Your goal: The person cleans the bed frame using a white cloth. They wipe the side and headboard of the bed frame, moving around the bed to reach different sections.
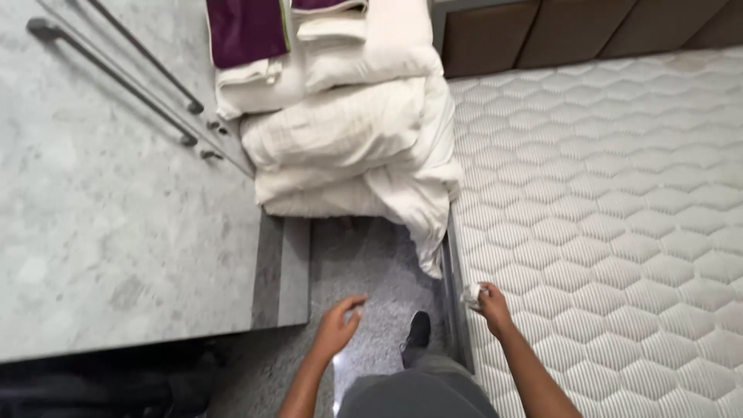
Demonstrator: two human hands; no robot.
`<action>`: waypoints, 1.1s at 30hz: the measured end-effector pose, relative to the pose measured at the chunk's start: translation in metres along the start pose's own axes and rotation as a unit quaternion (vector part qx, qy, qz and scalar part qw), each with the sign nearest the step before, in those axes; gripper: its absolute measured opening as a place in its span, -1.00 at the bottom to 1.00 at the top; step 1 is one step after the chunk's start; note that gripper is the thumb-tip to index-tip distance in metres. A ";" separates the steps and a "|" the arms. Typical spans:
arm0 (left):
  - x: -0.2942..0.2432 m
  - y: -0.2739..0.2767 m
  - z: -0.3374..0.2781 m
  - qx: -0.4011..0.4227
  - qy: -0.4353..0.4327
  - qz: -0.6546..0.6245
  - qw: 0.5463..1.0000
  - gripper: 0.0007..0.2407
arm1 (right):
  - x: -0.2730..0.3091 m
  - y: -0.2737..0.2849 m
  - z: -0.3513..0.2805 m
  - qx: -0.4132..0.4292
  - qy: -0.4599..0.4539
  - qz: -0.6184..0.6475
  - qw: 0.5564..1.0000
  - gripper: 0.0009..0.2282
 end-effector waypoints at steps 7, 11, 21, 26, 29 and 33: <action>-0.103 -0.003 0.124 0.083 -0.101 0.016 0.991 -0.72 | 0.179 -0.021 0.037 -0.110 0.114 0.200 0.967 -0.83; -0.131 -0.002 0.187 0.121 -0.193 0.038 0.973 -0.74 | 0.224 -0.038 0.074 -0.122 0.152 0.277 0.941 -0.79; -0.273 0.061 0.353 0.161 -0.312 0.053 0.935 -0.69 | 0.381 -0.152 0.185 -0.112 0.192 0.319 0.921 -0.62; -0.382 0.047 0.453 0.102 -0.384 0.112 0.911 -0.70 | 0.406 -0.144 0.238 -0.144 0.204 0.190 0.950 -0.79; -0.433 0.030 0.531 0.052 -0.386 0.124 0.912 -0.65 | 0.432 -0.129 0.276 -0.133 0.241 0.096 0.956 -0.75; -0.473 0.004 0.631 -0.003 -0.322 0.155 0.934 -0.61 | 0.513 -0.107 0.331 -0.128 0.348 0.003 0.929 -0.60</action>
Point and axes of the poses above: each hand's wrist, its own z-axis towards the middle knuckle, its own y-axis out of the back of the hand, x = y × z, the point moved 8 cm from there along z, towards the middle knuckle, and after that the axes turned 13 degrees about y, right-handed, at the moved point
